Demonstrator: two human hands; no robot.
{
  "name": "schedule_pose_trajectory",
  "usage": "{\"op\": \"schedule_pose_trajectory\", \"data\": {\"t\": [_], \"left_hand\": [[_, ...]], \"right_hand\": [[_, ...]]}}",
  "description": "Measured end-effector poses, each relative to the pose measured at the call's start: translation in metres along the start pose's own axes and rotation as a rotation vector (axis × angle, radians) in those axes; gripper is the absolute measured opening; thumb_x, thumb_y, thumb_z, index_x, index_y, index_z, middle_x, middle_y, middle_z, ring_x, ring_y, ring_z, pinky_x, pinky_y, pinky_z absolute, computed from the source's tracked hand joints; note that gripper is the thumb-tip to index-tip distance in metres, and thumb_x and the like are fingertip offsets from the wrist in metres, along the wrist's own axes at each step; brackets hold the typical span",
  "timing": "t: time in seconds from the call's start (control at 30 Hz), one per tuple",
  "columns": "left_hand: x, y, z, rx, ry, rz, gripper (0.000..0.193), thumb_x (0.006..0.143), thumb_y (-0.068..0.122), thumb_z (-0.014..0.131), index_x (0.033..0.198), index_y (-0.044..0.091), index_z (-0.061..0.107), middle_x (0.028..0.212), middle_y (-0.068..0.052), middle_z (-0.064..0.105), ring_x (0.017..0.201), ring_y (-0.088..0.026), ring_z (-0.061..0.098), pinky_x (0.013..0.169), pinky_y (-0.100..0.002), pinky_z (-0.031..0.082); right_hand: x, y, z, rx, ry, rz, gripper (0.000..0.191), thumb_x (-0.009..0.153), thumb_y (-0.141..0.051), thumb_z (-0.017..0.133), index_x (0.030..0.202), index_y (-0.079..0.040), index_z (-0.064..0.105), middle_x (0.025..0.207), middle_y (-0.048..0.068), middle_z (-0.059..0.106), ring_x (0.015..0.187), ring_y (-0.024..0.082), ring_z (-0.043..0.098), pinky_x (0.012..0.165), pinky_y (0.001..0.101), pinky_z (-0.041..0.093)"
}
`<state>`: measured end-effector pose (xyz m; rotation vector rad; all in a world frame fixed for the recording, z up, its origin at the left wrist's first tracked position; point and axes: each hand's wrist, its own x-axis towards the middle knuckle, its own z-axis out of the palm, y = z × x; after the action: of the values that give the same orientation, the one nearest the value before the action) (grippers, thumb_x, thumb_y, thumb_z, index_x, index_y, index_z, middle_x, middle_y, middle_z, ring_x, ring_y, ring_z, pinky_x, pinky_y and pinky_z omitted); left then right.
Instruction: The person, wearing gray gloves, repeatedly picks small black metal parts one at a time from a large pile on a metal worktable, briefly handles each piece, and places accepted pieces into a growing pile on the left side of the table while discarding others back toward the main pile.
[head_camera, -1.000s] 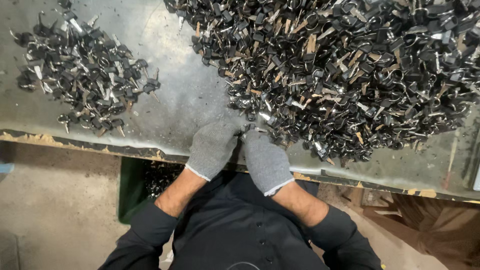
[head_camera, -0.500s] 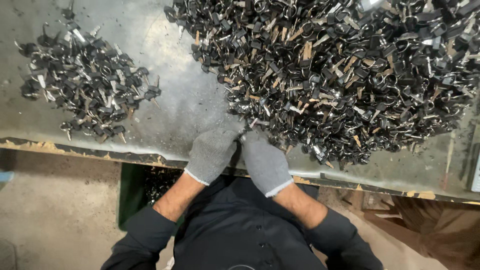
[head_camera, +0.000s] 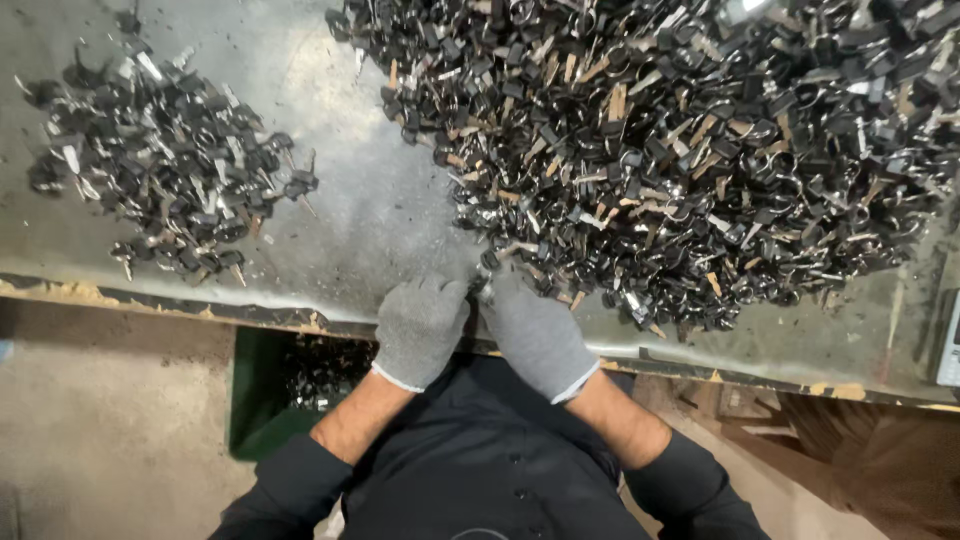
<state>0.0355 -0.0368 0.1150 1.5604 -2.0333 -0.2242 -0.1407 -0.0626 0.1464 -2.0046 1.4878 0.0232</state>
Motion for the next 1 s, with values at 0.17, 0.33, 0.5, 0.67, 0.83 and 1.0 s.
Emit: {"op": "schedule_pose_trajectory", "data": {"t": [0.17,0.33,0.5,0.67,0.83,1.0], "left_hand": [[-0.005,-0.005,0.005,-0.047,-0.006,-0.046,0.018,0.076,0.017,0.081,0.080,0.009,0.065,0.073,-0.010,0.061,0.064,-0.032,0.063,0.057,-0.046,0.049],[-0.006,-0.006,0.006,-0.098,0.025,0.008,0.014,0.076,0.010,0.077,0.084,0.011,0.067,0.075,-0.009,0.063,0.069,-0.031,0.065,0.063,-0.045,0.052],[-0.003,-0.009,-0.019,-0.077,0.088,-0.085,0.010,0.085,0.016,0.074,0.092,0.010,0.068,0.088,-0.008,0.067,0.083,-0.031,0.067,0.073,-0.045,0.052],[-0.002,-0.008,-0.041,0.018,0.112,-0.164,0.017,0.091,0.028,0.072,0.093,0.011,0.069,0.088,-0.008,0.066,0.087,-0.034,0.064,0.074,-0.049,0.044],[0.033,-0.013,-0.024,0.154,0.039,-0.414,0.040,0.083,0.047,0.078,0.082,0.008,0.067,0.080,-0.012,0.066,0.074,-0.033,0.062,0.068,-0.050,0.044],[0.037,-0.034,-0.035,0.022,-0.030,-0.562,0.039,0.089,0.048,0.075,0.078,0.012,0.068,0.066,-0.007,0.064,0.062,-0.029,0.063,0.061,-0.044,0.048]], "right_hand": [[-0.018,-0.005,0.004,-0.162,0.161,-0.122,0.040,0.092,-0.020,0.066,0.116,0.009,0.052,0.091,0.023,0.071,0.062,0.034,0.073,0.048,0.0407,0.058],[-0.010,-0.011,0.011,-0.317,0.088,-0.067,0.019,0.095,-0.015,0.061,0.107,0.000,0.057,0.094,0.018,0.072,0.068,0.032,0.075,0.053,0.0411,0.059],[-0.001,0.001,-0.005,0.042,-0.046,-0.144,0.031,0.100,-0.029,0.059,0.110,0.001,0.055,0.084,0.022,0.072,0.075,0.043,0.073,0.066,0.0507,0.059],[0.003,0.000,-0.007,0.040,-0.030,0.077,0.034,0.099,-0.030,0.058,0.109,0.002,0.053,0.088,0.023,0.070,0.074,0.044,0.072,0.063,0.0531,0.059],[0.010,-0.028,0.018,-0.246,0.098,-0.113,0.026,0.102,-0.027,0.058,0.106,-0.001,0.056,0.085,0.020,0.071,0.077,0.039,0.074,0.077,0.0506,0.060],[0.006,-0.018,0.017,-0.081,0.017,-0.132,0.040,0.096,-0.030,0.064,0.117,0.003,0.055,0.087,0.023,0.070,0.084,0.042,0.071,0.067,0.0507,0.059]]}}
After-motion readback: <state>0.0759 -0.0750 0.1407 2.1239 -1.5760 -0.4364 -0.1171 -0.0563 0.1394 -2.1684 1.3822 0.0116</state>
